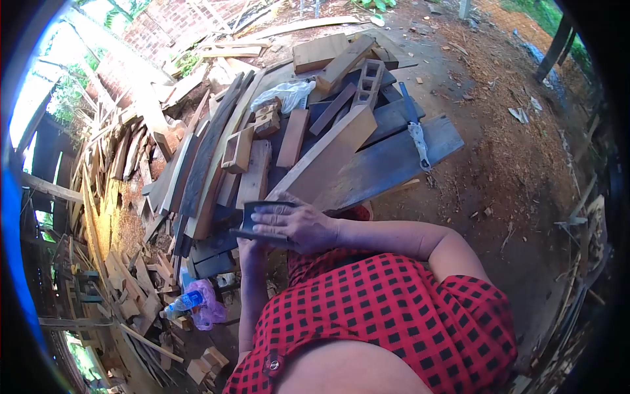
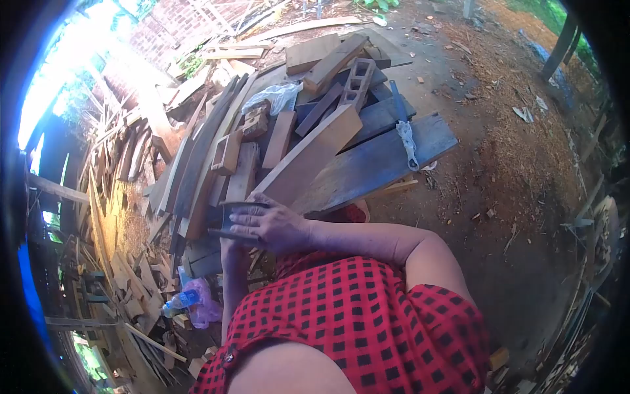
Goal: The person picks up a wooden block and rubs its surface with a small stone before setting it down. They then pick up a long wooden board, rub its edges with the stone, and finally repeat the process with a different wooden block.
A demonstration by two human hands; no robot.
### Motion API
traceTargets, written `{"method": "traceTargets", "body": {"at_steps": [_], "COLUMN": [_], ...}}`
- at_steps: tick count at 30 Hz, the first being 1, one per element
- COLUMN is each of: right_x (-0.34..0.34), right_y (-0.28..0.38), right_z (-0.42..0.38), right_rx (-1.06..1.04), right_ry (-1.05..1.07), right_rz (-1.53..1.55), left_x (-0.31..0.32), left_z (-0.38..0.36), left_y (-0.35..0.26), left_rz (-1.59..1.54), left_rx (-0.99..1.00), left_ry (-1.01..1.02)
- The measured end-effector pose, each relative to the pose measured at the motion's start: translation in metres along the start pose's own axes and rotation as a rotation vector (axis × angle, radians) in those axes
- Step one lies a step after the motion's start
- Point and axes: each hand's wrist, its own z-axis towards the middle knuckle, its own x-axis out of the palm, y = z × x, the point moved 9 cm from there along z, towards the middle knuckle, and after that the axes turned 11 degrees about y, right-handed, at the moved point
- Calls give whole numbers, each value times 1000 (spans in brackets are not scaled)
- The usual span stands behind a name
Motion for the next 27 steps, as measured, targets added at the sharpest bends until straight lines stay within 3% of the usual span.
{"method": "traceTargets", "body": {"at_steps": [1, 2, 5, 6, 9, 10, 12, 13, 15, 16, 18, 20, 21, 23, 24, 27], "right_x": [11, 10, -12, -30, -74, -76, -74, -77, -69, -27, 4, 38, 35, 45, 34, -12], "right_y": [9, 1, -75, -105, -215, -231, -275, -256, -180, -183, -91, -31, -30, -18, -32, -130], "right_z": [1, -4, -38, -54, -132, -143, -178, -165, -121, -117, -62, -39, -40, -39, -45, -80], "right_rx": [-102, -95, 41, 152, 588, 587, 1029, 1023, 818, 654, 331, 73, 76, -63, -87, 249], "right_ry": [81, 108, -42, -73, -554, -557, -501, -503, -504, -580, -209, 11, 6, 135, 106, -128], "right_rz": [-9, 7, -66, -240, -82, -85, -81, -81, -408, 254, -122, -14, -17, 61, -61, -234], "left_x": [-1, -6, -8, -7, -3, 1, 4, 2, -4, -7, -21, -37, -31, -36, -38, -38], "left_z": [-5, -2, 2, 1, -4, -5, -7, -7, -6, -6, -13, -15, -12, -12, -12, -8], "left_y": [0, 6, 8, 9, 10, 8, 6, 6, 14, 16, 28, 44, 42, 45, 44, 49], "left_rz": [-143, -95, 0, -81, -90, -89, -111, -110, -154, -150, -229, -366, -510, -429, -354, -390], "left_rx": [-18, -37, -85, -82, -144, -144, -141, -136, -160, -158, -226, -199, -164, -187, -207, -267], "left_ry": [-96, -24, -3, -6, -33, -29, -71, -71, -58, -60, -199, -129, -65, -94, -127, -133]}}
